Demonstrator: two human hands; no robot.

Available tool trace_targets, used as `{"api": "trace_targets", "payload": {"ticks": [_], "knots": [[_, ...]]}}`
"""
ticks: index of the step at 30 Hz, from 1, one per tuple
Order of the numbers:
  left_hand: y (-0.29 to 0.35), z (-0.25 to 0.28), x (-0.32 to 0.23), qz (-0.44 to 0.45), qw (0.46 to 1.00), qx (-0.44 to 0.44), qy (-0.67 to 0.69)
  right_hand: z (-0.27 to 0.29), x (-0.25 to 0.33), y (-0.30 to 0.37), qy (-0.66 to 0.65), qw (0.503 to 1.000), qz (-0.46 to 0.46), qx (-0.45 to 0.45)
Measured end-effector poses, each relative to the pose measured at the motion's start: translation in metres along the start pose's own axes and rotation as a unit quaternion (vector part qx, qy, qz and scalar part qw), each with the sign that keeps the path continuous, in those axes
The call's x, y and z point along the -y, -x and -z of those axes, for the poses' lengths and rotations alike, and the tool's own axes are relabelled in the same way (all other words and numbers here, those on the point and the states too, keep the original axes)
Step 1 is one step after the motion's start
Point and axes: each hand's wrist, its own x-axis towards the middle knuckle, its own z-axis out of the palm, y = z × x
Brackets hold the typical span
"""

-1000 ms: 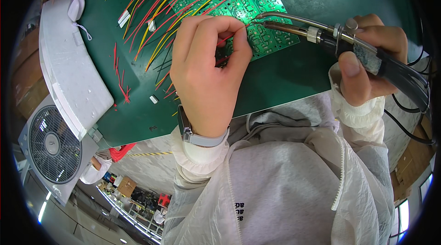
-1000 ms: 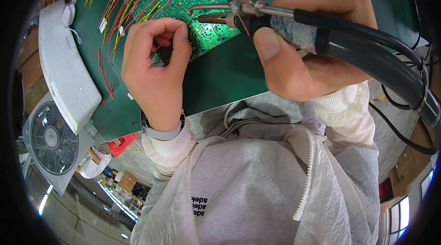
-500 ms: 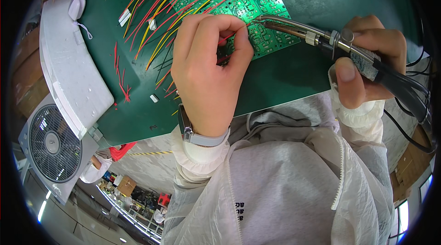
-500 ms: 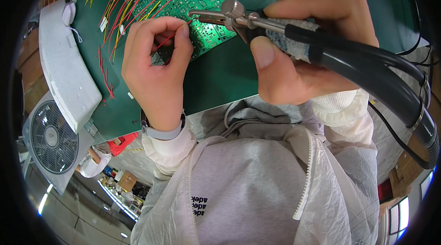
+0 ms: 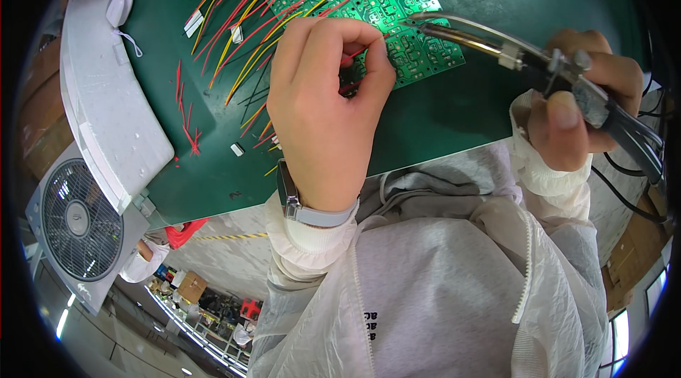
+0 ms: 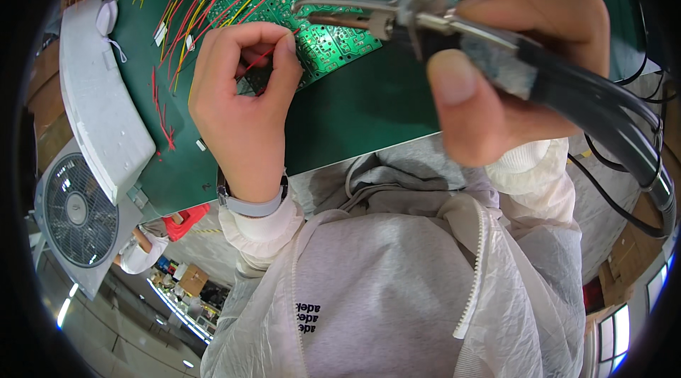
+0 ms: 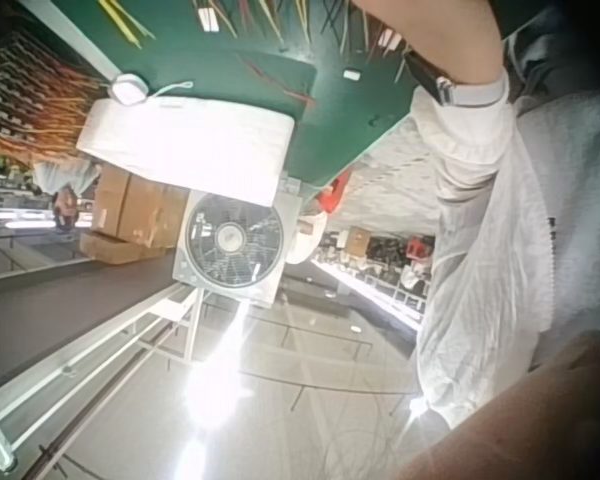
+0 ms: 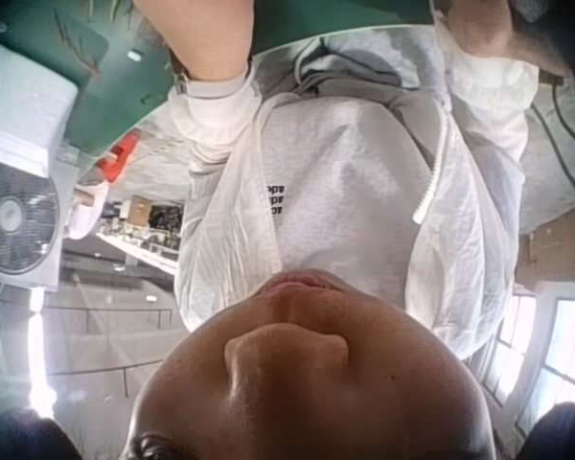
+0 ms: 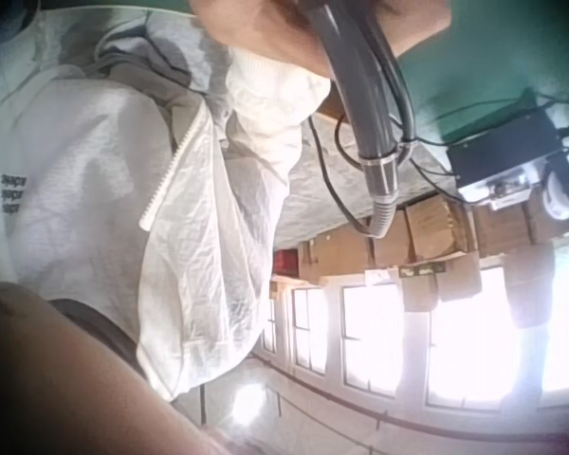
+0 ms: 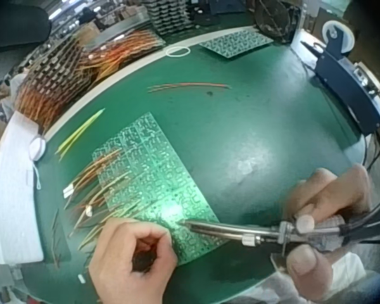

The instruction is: Soldering wires onto a green circuit board at a factory workstation.

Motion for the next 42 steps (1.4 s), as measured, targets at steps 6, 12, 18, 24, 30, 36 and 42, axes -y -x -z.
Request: {"api": "trace_targets", "payload": {"ticks": [6, 12, 18, 24, 30, 36, 42], "knots": [[0.000, 0.001, 0.003, -0.019, 1.000, 0.000, -0.020, -0.001, -0.003, -0.004, 0.043, 0.999, 0.026, -0.006], [0.015, 0.005, -0.007, -0.064, 0.991, -0.002, -0.117, -0.002, -0.001, -0.003, 0.022, 0.999, -0.010, -0.042], [0.008, -0.003, 0.001, -0.070, 0.988, -0.042, -0.134, -0.004, -0.004, -0.004, 0.027, 0.997, -0.021, -0.066], [0.005, 0.030, 0.027, -0.042, 0.978, -0.140, -0.147, -0.003, -0.003, -0.005, -0.010, 0.996, -0.044, -0.071], [-0.004, 0.113, 0.098, 0.129, 0.953, -0.112, -0.248, -0.005, -0.003, -0.004, -0.002, 0.994, -0.064, -0.087], [0.003, 0.124, 0.130, 0.144, 0.950, -0.070, -0.269, -0.009, -0.003, -0.005, 0.001, 0.993, -0.062, -0.101], [-0.006, 0.109, 0.091, -0.006, 0.947, -0.127, -0.296, -0.006, -0.004, -0.005, 0.037, 0.995, -0.045, -0.075]]}}
